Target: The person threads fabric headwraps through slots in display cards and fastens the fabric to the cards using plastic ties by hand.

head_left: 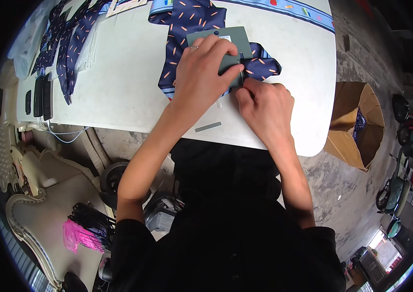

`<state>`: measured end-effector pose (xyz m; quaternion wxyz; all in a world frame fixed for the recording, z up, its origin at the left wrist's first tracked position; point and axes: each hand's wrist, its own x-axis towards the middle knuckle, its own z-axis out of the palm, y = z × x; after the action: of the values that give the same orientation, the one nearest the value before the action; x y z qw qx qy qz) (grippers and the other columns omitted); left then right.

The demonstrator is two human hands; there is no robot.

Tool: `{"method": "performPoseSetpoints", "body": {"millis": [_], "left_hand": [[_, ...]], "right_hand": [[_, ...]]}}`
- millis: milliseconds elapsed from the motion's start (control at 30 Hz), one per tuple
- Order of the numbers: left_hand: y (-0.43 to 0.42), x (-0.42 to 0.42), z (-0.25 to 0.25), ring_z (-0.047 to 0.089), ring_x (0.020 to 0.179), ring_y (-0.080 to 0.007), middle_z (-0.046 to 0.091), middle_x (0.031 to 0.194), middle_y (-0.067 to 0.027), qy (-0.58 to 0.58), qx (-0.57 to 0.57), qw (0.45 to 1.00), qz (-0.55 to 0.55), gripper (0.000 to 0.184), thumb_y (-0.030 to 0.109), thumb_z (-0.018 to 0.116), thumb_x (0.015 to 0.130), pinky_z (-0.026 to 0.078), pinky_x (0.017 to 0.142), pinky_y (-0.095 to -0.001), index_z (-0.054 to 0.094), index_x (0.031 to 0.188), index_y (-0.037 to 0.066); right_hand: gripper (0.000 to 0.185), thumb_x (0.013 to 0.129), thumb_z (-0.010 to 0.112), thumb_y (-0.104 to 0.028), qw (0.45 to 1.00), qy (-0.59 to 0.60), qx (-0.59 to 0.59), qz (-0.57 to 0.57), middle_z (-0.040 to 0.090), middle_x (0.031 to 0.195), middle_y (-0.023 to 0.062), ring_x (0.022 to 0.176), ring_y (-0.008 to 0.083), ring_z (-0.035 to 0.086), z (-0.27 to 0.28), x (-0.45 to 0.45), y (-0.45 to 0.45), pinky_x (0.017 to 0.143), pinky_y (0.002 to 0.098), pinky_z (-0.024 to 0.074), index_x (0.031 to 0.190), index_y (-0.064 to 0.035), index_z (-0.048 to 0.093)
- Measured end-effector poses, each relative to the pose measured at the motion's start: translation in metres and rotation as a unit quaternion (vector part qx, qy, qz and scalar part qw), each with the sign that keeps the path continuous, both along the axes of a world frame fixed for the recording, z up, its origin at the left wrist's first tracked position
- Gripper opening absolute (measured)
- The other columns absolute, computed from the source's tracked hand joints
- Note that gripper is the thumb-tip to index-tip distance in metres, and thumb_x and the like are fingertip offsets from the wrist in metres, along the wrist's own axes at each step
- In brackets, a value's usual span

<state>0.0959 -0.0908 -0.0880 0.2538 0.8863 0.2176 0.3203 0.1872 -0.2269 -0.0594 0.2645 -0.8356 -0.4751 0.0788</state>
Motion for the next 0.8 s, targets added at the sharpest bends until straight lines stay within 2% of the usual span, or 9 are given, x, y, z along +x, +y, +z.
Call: {"method": "performPoseSetpoints", "body": {"millis": [100, 233, 333, 367, 467, 567, 667, 700, 800], "left_hand": [[-0.002, -0.002, 0.003, 0.064, 0.091, -0.0275, 0.065, 0.098, -0.0044, 0.005, 0.023, 1.000, -0.008, 0.020, 0.015, 0.077, 0.086, 0.050, 0.079, -0.0376, 0.069, 0.103, 0.009], [0.023, -0.017, 0.022, 0.067, 0.102, -0.0208, 0.070, 0.108, -0.0071, 0.030, -0.205, 0.972, -0.108, 0.021, 0.012, 0.059, 0.100, 0.050, 0.089, -0.0300, 0.068, 0.117, 0.004], [0.035, -0.024, 0.014, 0.067, 0.104, -0.0195, 0.071, 0.111, -0.0088, -0.026, -0.287, 0.951, -0.115, 0.021, 0.010, 0.058, 0.101, 0.050, 0.093, -0.0288, 0.068, 0.117, 0.004], [0.037, -0.025, 0.015, 0.066, 0.105, -0.0213, 0.071, 0.111, -0.0097, -0.008, -0.251, 0.960, -0.122, 0.023, 0.011, 0.062, 0.098, 0.050, 0.089, -0.0293, 0.068, 0.120, 0.003], [0.036, -0.022, 0.016, 0.064, 0.100, -0.0220, 0.069, 0.102, -0.0083, 0.000, 0.004, 1.000, -0.007, 0.029, 0.016, 0.071, 0.092, 0.051, 0.083, -0.0316, 0.068, 0.118, 0.003], [0.046, -0.024, 0.008, 0.060, 0.090, -0.0215, 0.064, 0.092, -0.0061, 0.058, 0.118, 0.989, 0.075, 0.033, 0.023, 0.080, 0.084, 0.049, 0.076, -0.0328, 0.068, 0.108, 0.004], [0.061, -0.022, 0.018, 0.054, 0.083, -0.0207, 0.058, 0.083, -0.0051, 0.067, -0.025, 0.997, 0.031, 0.033, 0.027, 0.084, 0.080, 0.047, 0.074, -0.0331, 0.065, 0.097, 0.005], [0.063, -0.022, 0.023, 0.050, 0.074, -0.0139, 0.055, 0.075, -0.0017, 0.060, -0.025, 0.998, 0.009, 0.028, 0.023, 0.081, 0.085, 0.043, 0.066, -0.0290, 0.061, 0.089, 0.004], [0.041, -0.024, 0.066, 0.045, 0.065, -0.0071, 0.051, 0.067, 0.0020, 0.045, -0.188, 0.981, -0.007, 0.025, 0.019, 0.077, 0.090, 0.039, 0.059, -0.0253, 0.058, 0.086, 0.003]], "right_hand": [[0.025, 0.084, 0.068, -0.020, 1.000, 0.008, -0.006, 0.007, 0.058, 0.052, 0.0121, 0.049, 0.0348, 0.059, 0.006, 0.003, -0.006, 0.050, 0.0434, 0.0459, 0.064, -0.0065, 0.063], [0.035, 0.086, 0.075, -0.028, 0.996, 0.075, -0.043, -0.013, 0.057, 0.051, 0.0092, 0.048, 0.0325, 0.059, 0.033, 0.003, -0.018, 0.051, 0.0412, 0.0472, 0.063, -0.0062, 0.060], [0.037, 0.083, 0.081, -0.030, 0.995, 0.094, 0.028, -0.013, 0.058, 0.051, 0.0073, 0.048, 0.0301, 0.061, 0.027, -0.011, -0.010, 0.050, 0.0389, 0.0479, 0.065, -0.0069, 0.058], [0.034, 0.082, 0.080, -0.029, 0.996, 0.078, 0.039, -0.003, 0.059, 0.052, 0.0079, 0.049, 0.0305, 0.062, 0.021, -0.016, -0.003, 0.050, 0.0393, 0.0483, 0.068, -0.0071, 0.059], [0.029, 0.081, 0.080, -0.026, 0.998, 0.042, 0.039, 0.020, 0.061, 0.055, 0.0093, 0.050, 0.0317, 0.063, 0.000, -0.027, 0.012, 0.051, 0.0408, 0.0493, 0.073, -0.0069, 0.060], [0.027, 0.080, 0.079, -0.025, 0.998, 0.045, 0.024, 0.031, 0.062, 0.056, 0.0096, 0.051, 0.0328, 0.063, -0.006, -0.027, 0.013, 0.052, 0.0418, 0.0500, 0.077, -0.0062, 0.059], [0.028, 0.078, 0.081, -0.023, 0.995, 0.102, 0.003, 0.020, 0.066, 0.068, 0.0104, 0.058, 0.0322, 0.066, 0.009, -0.022, 0.008, 0.055, 0.0423, 0.0512, 0.084, -0.0052, 0.059], [0.029, 0.078, 0.082, -0.022, 0.992, 0.128, -0.004, 0.012, 0.068, 0.073, 0.0108, 0.062, 0.0318, 0.067, 0.015, -0.021, 0.006, 0.057, 0.0424, 0.0517, 0.087, -0.0048, 0.060], [0.037, 0.074, 0.085, -0.017, 0.985, 0.072, 0.156, -0.003, 0.069, 0.101, 0.0137, 0.075, 0.0302, 0.068, 0.015, -0.019, 0.000, 0.060, 0.0433, 0.0524, 0.099, -0.0025, 0.061]]}}
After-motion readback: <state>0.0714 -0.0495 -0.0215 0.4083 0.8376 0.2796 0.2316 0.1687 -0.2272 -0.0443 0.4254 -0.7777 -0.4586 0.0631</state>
